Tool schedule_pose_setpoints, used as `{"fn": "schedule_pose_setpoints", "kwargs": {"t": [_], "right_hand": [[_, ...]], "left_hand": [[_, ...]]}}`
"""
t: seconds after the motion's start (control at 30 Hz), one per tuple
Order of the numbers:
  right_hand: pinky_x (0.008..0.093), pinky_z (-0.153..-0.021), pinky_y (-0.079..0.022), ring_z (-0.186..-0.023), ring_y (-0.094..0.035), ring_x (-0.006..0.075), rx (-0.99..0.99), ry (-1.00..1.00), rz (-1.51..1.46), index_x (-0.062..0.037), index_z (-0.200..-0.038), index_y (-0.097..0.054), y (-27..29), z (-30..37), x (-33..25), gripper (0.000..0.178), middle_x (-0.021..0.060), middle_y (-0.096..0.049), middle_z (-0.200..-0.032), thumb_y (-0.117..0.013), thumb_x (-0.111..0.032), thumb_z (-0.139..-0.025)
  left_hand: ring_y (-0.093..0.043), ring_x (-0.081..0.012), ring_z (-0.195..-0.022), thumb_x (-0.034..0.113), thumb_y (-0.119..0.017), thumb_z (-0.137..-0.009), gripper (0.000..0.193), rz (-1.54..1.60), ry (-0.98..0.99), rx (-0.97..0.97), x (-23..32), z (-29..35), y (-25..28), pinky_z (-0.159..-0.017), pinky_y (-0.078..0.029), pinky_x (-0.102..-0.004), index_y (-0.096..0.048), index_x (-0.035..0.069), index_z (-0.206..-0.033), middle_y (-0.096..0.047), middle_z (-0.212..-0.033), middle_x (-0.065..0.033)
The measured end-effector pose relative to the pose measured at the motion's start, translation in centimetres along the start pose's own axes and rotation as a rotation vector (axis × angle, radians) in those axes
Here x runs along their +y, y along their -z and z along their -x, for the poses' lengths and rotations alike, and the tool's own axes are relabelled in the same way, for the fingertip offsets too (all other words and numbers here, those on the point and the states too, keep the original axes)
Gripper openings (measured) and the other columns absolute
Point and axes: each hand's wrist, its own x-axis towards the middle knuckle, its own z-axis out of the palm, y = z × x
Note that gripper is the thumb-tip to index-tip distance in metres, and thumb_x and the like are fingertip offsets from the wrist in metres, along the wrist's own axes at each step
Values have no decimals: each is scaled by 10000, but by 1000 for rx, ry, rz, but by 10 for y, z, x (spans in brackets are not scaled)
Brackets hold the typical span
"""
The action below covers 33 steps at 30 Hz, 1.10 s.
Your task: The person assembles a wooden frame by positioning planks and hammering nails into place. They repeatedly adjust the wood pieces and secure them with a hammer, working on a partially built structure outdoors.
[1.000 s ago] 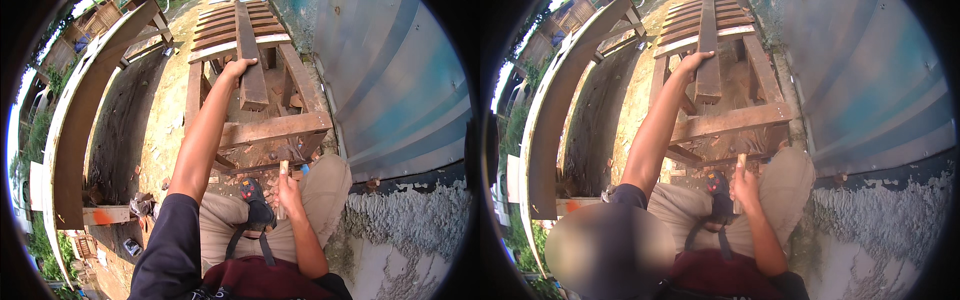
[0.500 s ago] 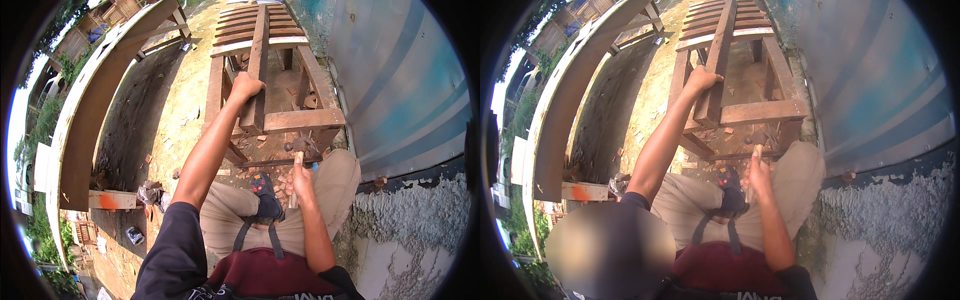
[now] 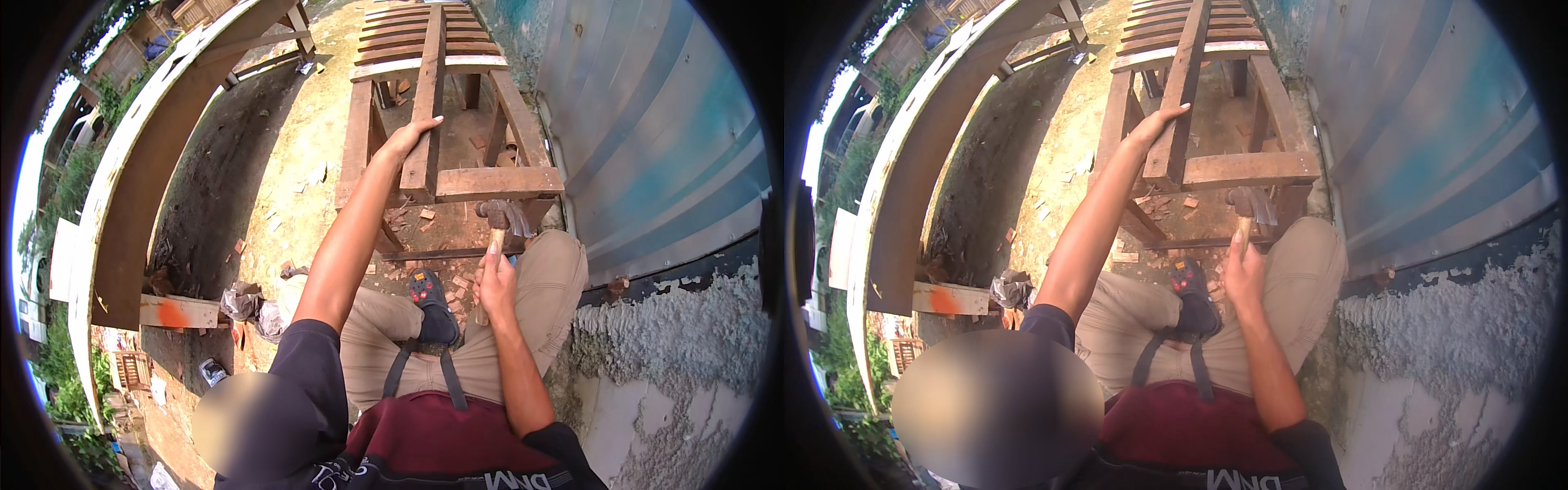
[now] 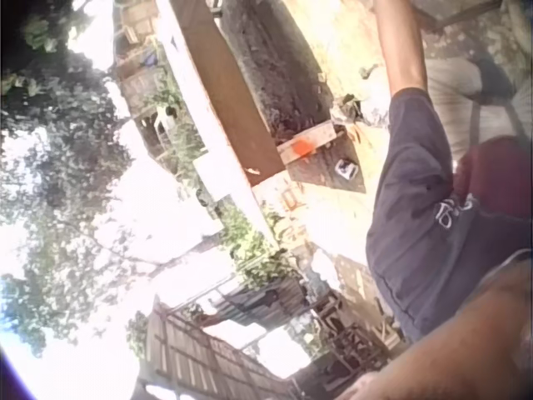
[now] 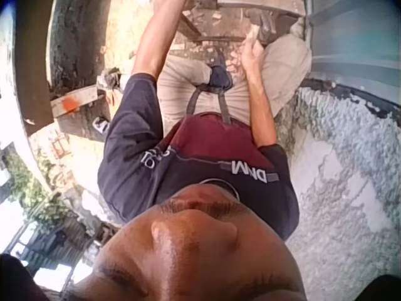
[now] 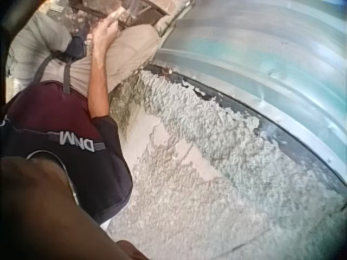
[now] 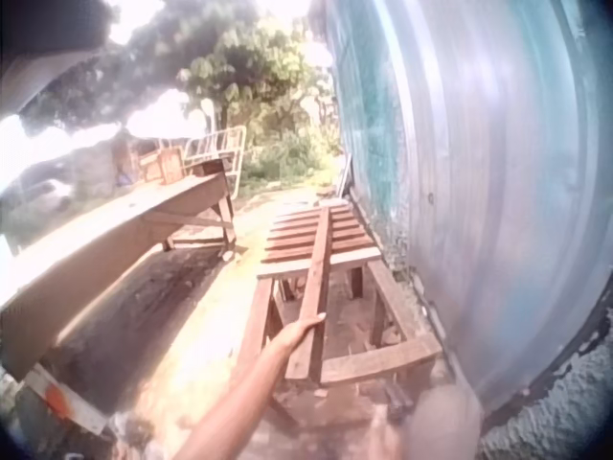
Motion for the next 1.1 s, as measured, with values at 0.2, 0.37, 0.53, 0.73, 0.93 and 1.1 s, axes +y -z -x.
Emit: {"fn": "schedule_pose_setpoints", "kwargs": {"t": [0.2, 0.37, 0.53, 0.73, 0.93, 1.1], "right_hand": [[258, -374, -359, -418, -421, 80, -28, 153, -42, -73, -881, -484, -2, 12, -2, 450, -9, -433, -587, -440, -464, -1100], [250, -384, -364, -436, -433, 79, -19, 113, -89, -73, -888, -487, -3, 16, -4, 446, -7, -440, -599, -427, -457, -1105], [248, -390, -370, -441, -445, 82, 62, 203, -87, -67, -902, -495, 7, 19, -4, 439, -2, -447, -612, -420, -447, -1109], [245, -394, -373, -450, -449, 83, 40, 276, -22, -57, -917, -495, 17, 23, 4, 413, 8, -459, -631, -418, -411, -1114], [252, -431, -387, -504, -484, 88, 31, 442, -6, -50, -931, -517, -5, 59, -10, 380, 6, -468, -631, -444, -381, -1104], [379, -569, -460, -581, -578, 217, 86, 631, 382, -12, -932, -618, -22, 60, -32, 291, 48, -563, -663, -563, -273, -1047]], "left_hand": [[-725, -283, -816, 443, -620, -951, 521, 205, 47, -29, -14, 1, -8, -765, -593, -350, -646, 16, -1249, -713, -1084, -195], [-705, -395, -1077, 394, -800, -794, 938, -208, -18, 297, -15, -21, -19, -907, -576, -460, -386, -247, -1339, -611, -1281, -364], [-583, -458, -1273, 508, -840, -745, 1167, -712, -40, 334, 7, -27, -73, -1057, -501, -458, -261, -219, -1450, -501, -1386, -419], [-588, -472, -1252, 585, -792, -764, 1089, -713, -150, 309, -5, -33, -68, -1062, -495, -465, -392, -202, -1402, -548, -1353, -395], [-694, -423, -1111, 622, -813, -727, 908, -598, -122, 321, -3, -31, -71, -982, -541, -453, -663, -144, -1190, -680, -1184, -349], [-732, -276, -929, 604, -830, -749, 830, -421, -98, 190, -16, -44, -51, -834, -567, -389, -714, -131, -1115, -737, -1053, -222]]}}
